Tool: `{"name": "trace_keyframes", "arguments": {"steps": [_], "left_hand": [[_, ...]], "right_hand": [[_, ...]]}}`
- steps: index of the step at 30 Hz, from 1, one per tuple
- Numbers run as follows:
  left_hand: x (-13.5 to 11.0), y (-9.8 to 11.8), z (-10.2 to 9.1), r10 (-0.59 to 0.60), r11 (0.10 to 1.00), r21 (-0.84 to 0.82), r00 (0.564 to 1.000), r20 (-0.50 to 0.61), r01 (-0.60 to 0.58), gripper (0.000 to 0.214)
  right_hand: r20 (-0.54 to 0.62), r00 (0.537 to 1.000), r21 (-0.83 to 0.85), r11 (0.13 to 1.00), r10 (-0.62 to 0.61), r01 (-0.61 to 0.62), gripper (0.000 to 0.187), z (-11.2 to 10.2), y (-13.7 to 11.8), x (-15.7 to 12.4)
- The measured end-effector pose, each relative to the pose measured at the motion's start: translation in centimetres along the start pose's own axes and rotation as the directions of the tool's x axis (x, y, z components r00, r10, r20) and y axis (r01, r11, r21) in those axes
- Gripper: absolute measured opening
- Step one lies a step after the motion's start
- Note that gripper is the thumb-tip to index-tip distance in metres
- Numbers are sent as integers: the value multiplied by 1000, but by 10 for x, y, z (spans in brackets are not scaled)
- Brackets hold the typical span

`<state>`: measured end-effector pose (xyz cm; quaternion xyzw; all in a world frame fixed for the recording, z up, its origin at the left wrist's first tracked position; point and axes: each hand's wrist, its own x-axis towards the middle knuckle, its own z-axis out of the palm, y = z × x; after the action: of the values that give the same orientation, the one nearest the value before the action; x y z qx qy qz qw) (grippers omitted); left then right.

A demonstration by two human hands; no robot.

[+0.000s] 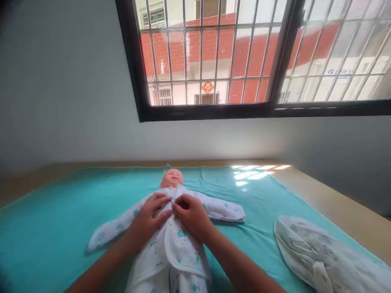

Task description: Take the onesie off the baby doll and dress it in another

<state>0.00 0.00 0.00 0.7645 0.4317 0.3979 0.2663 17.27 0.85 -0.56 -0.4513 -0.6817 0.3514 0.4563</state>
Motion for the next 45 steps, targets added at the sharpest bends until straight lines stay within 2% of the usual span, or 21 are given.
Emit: {"name": "trace_keyframes", "arguments": {"steps": [6, 11, 18, 31, 36, 40, 42, 45], "left_hand": [[-3, 1, 0, 52, 997, 56, 999, -6, -52, 29], [-5, 7, -3, 25, 997, 79, 1000, 8, -25, 28], [-4, 10, -4, -4, 999, 38, 1000, 3, 3, 24], [-1, 12, 2, -76, 997, 12, 997, -24, 76, 14], [-3, 10, 3, -54, 999, 1, 995, -81, 55, 5], [-6, 10, 1, -68, 996, -59, 993, -95, 63, 12], [-8, 11, 0, -40, 997, -71, 991, -130, 31, 11], [-16, 14, 1, 109, 994, 4, 981, -158, -110, 8]], "right_hand": [[-17, 987, 10, 987, -162, 163, 6, -3, -1, -8], [-31, 981, 70, 979, -192, 194, 7, -4, -1, -11], [-81, 985, 21, 987, -155, 157, 8, -2, -3, -11], [-84, 993, -91, 993, -86, 78, 10, -1, -5, -8], [-174, 985, -94, 995, 9, -26, 10, 2, -4, -8], [-194, 980, -124, 990, 36, -61, 10, 4, -7, -9], [-157, 988, -173, 984, 13, -41, 13, 4, -12, -11], [-72, 997, -313, 950, -15, -8, 21, 2, -24, -21]]}}
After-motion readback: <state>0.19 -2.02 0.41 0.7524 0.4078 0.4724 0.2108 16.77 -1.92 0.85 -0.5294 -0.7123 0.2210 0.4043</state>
